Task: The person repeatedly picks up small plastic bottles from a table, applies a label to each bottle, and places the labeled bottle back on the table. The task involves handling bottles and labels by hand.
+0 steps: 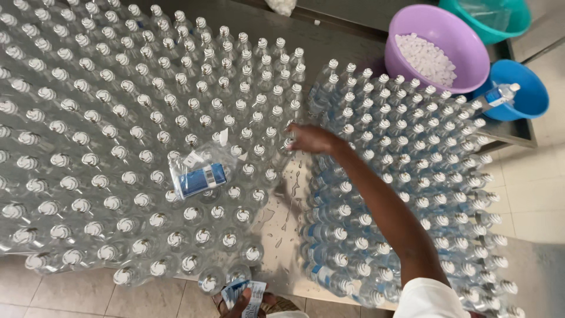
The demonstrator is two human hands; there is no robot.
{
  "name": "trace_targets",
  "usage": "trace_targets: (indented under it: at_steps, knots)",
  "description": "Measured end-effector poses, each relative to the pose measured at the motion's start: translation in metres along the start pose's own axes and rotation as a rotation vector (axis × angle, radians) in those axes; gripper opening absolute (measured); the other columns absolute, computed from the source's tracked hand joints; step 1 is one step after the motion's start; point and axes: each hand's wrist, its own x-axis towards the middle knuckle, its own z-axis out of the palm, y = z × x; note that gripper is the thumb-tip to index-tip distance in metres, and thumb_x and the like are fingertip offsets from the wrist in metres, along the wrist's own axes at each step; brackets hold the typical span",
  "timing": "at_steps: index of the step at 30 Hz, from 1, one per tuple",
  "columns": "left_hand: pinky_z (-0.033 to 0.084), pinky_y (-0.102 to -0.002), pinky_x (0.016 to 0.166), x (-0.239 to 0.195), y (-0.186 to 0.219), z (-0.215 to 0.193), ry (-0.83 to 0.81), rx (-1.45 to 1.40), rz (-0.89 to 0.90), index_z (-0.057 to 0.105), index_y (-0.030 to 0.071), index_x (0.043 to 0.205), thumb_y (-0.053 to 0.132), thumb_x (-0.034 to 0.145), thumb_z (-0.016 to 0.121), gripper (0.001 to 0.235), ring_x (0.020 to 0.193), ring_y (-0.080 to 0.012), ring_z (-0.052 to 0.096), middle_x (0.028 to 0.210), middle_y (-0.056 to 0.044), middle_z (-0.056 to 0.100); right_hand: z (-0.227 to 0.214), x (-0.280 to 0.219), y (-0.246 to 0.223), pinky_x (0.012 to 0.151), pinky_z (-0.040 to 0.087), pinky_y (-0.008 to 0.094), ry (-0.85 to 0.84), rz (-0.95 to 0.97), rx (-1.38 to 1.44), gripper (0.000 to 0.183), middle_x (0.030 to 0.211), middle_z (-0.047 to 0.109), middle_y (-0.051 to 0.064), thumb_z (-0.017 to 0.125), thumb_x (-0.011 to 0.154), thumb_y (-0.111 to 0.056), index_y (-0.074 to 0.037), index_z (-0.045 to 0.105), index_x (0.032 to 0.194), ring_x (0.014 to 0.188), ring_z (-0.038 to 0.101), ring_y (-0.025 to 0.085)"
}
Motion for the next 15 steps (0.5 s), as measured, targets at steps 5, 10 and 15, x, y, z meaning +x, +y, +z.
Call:
trace_targets:
  at_steps: [5,10,15]
  knots:
    - [0.047,-0.042,0.057,-0.07,0.037,0.073,0.046,0.179,-0.126,0.072,-0.008,0.14,0.049,0.1,0.059,0.071,0.069,-0.035,0.063,0.106,-0.026,0.071,0.081,0.042,0.055,0.067,0.051,0.05,0.292,-0.177,-0.145,0.044,0.103,0.068,0.021,0.06,0.113,-0.028,-0.004,0.047,0.147,0.08,0.07,0.036]
    - [0.047,-0.041,0.056,-0.099,0.047,0.08,-0.023,0.169,-0.056,0.065,-0.011,0.133,0.041,0.103,0.059,0.06,0.071,-0.0357,0.064,0.118,-0.033,0.076,0.153,-0.015,0.048,0.041,0.043,0.036,0.392,-0.153,-0.048,0.032,0.065,0.059,-0.001,0.063,0.114,-0.023,-0.002,0.049,0.133,0.046,0.054,0.016]
    - [0.048,-0.045,0.061,-0.113,0.053,0.062,-0.049,0.146,-0.108,0.059,-0.01,0.152,0.045,0.104,0.055,0.073,0.075,-0.0361,0.062,0.121,-0.032,0.072,0.237,-0.101,0.034,0.06,0.053,0.042,0.502,0.011,0.096,0.025,0.077,0.075,0.013,0.064,0.111,-0.026,-0.007,0.06,0.127,0.065,0.074,0.027]
